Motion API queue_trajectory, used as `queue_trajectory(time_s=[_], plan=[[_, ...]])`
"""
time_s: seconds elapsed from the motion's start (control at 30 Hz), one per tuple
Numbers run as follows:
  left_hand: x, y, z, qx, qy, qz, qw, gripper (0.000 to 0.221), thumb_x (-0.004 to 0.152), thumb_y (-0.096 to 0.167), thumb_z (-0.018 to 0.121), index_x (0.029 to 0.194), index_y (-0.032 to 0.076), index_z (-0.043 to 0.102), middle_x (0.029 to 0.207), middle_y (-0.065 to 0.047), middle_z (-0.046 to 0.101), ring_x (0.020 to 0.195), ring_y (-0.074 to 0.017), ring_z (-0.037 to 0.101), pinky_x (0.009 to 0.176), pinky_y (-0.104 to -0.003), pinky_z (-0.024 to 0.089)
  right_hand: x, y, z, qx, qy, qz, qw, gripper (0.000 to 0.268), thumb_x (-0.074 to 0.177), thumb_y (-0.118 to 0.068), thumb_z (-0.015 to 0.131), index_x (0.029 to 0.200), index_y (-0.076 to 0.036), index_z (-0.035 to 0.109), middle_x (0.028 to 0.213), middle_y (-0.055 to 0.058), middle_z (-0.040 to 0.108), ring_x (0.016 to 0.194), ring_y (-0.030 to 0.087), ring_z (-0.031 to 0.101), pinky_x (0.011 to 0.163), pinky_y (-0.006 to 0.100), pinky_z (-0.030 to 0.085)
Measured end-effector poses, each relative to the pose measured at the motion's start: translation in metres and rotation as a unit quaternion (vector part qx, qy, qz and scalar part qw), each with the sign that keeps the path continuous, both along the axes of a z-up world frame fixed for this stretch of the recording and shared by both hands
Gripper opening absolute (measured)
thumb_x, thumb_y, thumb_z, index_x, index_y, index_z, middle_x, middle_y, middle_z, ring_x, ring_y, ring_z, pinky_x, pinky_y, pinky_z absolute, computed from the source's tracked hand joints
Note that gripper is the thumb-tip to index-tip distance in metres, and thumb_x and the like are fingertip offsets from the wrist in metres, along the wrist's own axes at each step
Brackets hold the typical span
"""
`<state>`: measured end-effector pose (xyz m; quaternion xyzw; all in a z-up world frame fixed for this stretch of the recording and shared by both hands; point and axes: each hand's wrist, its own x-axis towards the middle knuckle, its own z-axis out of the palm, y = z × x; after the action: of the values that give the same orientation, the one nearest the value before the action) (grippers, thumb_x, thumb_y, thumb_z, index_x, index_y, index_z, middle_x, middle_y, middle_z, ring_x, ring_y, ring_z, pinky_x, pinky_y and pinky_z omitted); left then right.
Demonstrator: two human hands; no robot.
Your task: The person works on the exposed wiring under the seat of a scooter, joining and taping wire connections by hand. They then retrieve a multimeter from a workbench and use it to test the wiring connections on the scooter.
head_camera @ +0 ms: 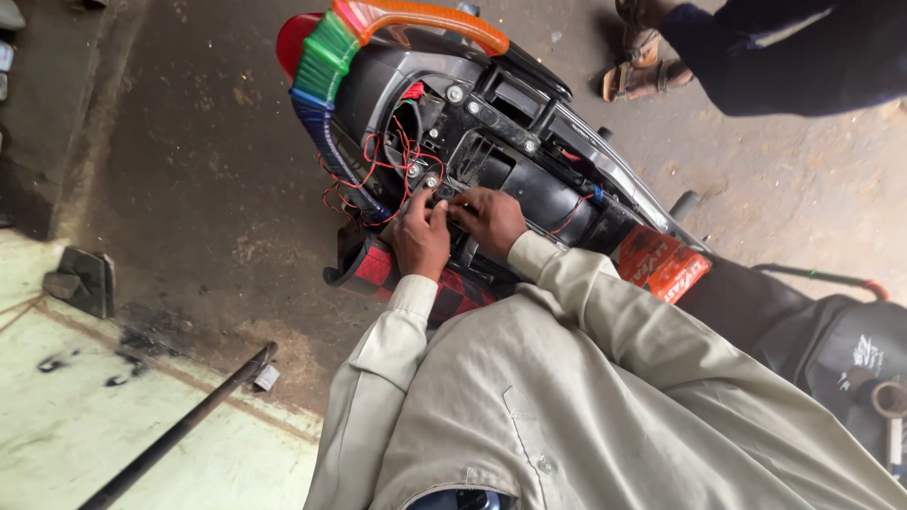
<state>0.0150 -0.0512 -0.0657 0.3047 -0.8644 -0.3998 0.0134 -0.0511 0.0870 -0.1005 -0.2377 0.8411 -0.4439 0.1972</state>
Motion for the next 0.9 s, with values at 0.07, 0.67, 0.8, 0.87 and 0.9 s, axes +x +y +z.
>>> queue_trajectory(time_s=[0.07,0.67,0.8,0.87,0.9], plan=[[0.000,-0.002,-0.005,-0.024,0.063,-0.034,0.997,0.025,0.095,0.019,0.065,0.114,0.005,0.073,0.095,-0.018,0.072,0.089,-0.0375,0.069,0.081,-0.047,0.053,-0.010,-0.001,0.003,0.023,-0.030,0.023,0.999,0.024,0.096,-0.029,0.070,0.109,-0.010,0.075,0.098,0.013,0.073,0.087,0.033,0.071,0.074,0.044,0.055],[-0.002,-0.015,0.008,-0.048,-0.040,-0.153,0.986,0.026,0.084,0.026,0.075,0.106,0.011,0.074,0.113,-0.016,0.071,0.102,-0.0388,0.066,0.083,-0.052,0.051,-0.027,0.023,-0.034,-0.119,-0.360,-0.109,0.919,0.015,0.096,-0.017,0.072,0.097,-0.002,0.073,0.074,0.001,0.065,0.068,0.014,0.059,0.062,0.030,0.049],[0.006,-0.001,0.010,-0.031,0.048,-0.109,0.992,0.032,0.089,0.019,0.071,0.117,0.005,0.067,0.114,-0.019,0.068,0.098,-0.0400,0.066,0.079,-0.049,0.054,-0.039,0.046,-0.014,-0.206,-0.574,-0.247,0.753,0.023,0.099,-0.026,0.066,0.101,-0.004,0.070,0.076,0.001,0.063,0.071,0.019,0.066,0.074,0.040,0.061],[0.012,0.017,0.012,-0.012,0.061,-0.110,0.992,0.020,0.094,0.018,0.070,0.112,0.008,0.069,0.111,-0.015,0.070,0.097,-0.0373,0.069,0.080,-0.047,0.055,-0.039,0.051,-0.005,-0.240,-0.596,-0.237,0.729,0.023,0.099,-0.027,0.064,0.103,-0.005,0.069,0.082,0.004,0.064,0.076,0.020,0.068,0.078,0.043,0.061],[0.015,0.024,0.014,0.004,0.073,-0.104,0.992,0.010,0.100,0.017,0.068,0.107,0.011,0.071,0.107,-0.011,0.071,0.095,-0.0345,0.071,0.081,-0.045,0.057,-0.040,0.052,-0.001,-0.271,-0.619,-0.219,0.703,0.023,0.099,-0.029,0.062,0.105,-0.006,0.067,0.087,0.006,0.066,0.081,0.021,0.070,0.082,0.045,0.061]])
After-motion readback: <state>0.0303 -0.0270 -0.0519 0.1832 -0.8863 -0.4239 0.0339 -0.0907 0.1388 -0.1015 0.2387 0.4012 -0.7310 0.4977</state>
